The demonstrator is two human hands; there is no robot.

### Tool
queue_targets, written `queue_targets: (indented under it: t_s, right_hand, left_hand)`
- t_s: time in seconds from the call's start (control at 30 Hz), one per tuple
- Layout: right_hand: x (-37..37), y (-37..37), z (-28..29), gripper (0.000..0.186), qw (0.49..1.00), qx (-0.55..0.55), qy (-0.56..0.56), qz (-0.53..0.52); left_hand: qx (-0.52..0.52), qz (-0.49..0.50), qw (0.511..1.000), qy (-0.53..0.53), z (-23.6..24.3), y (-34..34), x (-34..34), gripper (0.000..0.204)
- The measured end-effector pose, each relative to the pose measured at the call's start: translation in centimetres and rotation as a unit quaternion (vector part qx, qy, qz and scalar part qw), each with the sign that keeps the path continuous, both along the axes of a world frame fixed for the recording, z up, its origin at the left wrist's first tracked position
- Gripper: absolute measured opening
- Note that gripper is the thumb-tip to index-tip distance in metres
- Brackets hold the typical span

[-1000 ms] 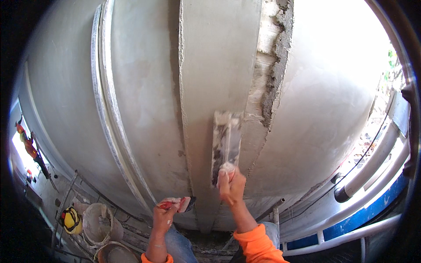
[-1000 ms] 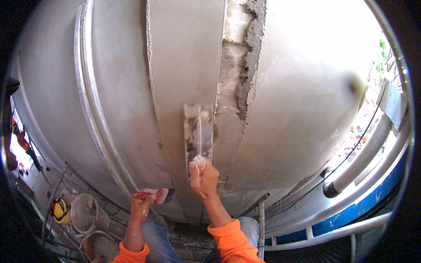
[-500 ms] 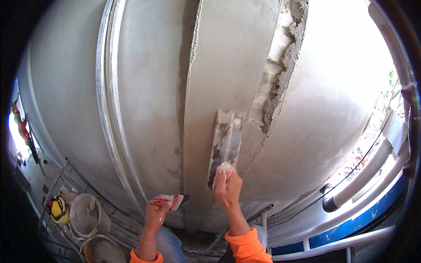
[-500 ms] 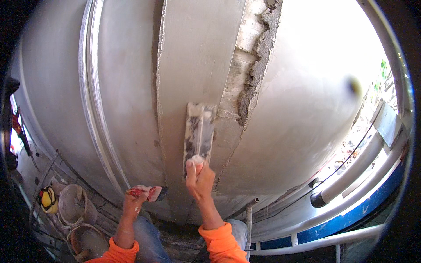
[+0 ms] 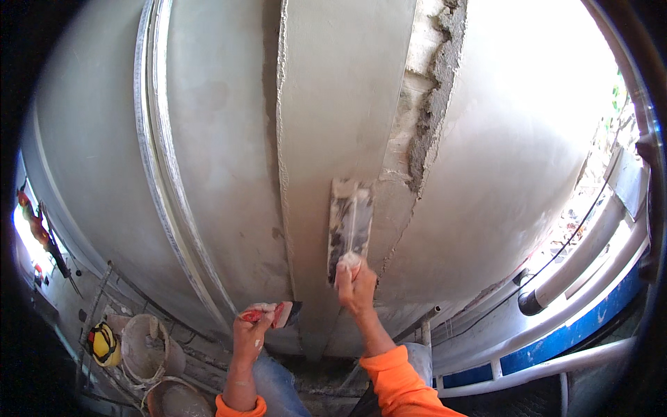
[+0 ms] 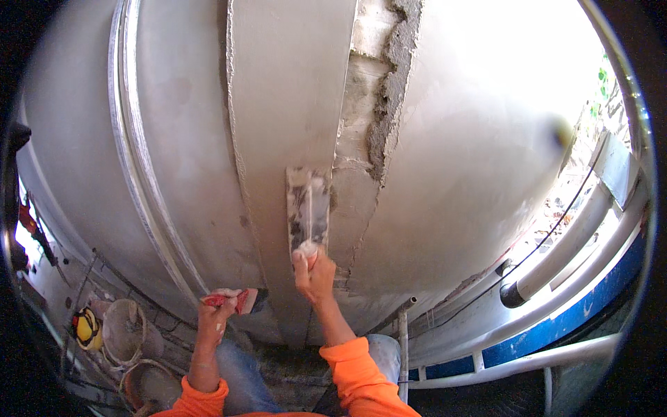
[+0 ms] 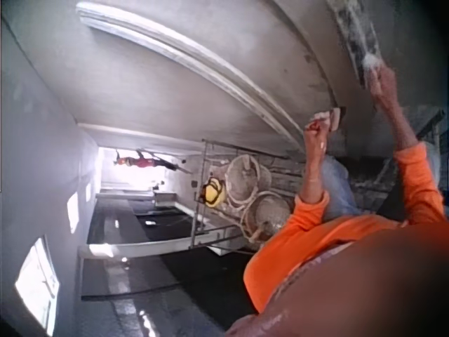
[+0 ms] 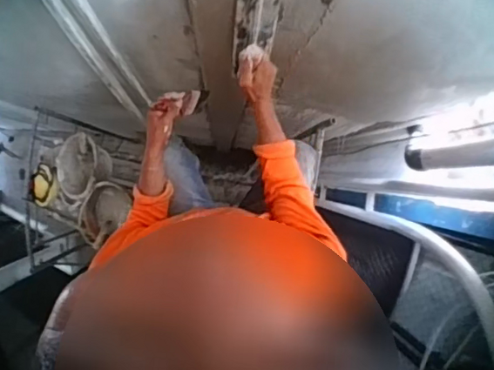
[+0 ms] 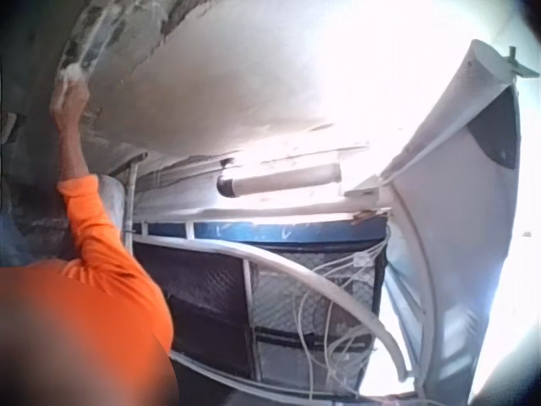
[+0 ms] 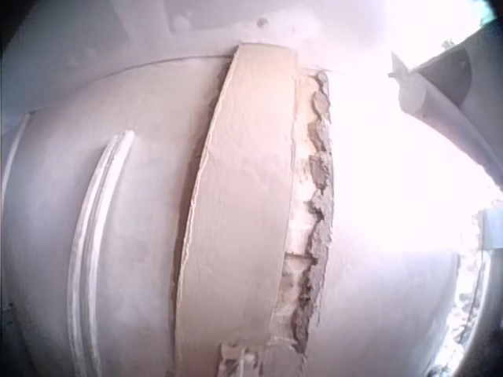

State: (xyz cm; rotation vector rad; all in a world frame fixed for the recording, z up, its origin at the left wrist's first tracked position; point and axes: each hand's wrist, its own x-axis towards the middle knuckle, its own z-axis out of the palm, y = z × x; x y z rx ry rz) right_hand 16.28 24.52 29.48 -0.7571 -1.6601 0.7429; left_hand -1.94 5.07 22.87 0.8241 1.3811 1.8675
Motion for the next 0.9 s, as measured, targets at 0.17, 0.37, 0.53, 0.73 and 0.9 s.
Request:
queue_targets:
  t_s: [0.17,0.37,0.53,0.73,0.9]
  right_hand:
    - [0.5,-1.0,-1.2,0.027,0.999,-0.014,0.038,0.003]
    - [0.5,3.3,1.7,0.027,0.995,-0.032,0.084,0.033]
    - [0.3,-0.1,-4.8,0.027,1.0,0.01,-0.006,0.006]
    - [1.0,0.8,-2.7,0.026,0.999,-0.013,0.041,0.005]
    - [0.7,3.7,-1.4,0.027,0.995,-0.056,0.071,0.036]
  left_hand:
    - [-0.014,0.008,1.0,0.001,0.2,0.0,0.1,0.015]
    - [-0.005,0.014,1.0,-0.016,0.2,0.0,0.1,0.016]
    - [-0.013,0.018,1.0,0.008,-0.2,0.1,0.0,0.018]
    - [-0.017,0.023,0.999,-0.024,0.0,0.1,0.0,0.016]
    - [-0.022,0.039,0.998,-0.038,0.1,0.2,0.1,0.014]
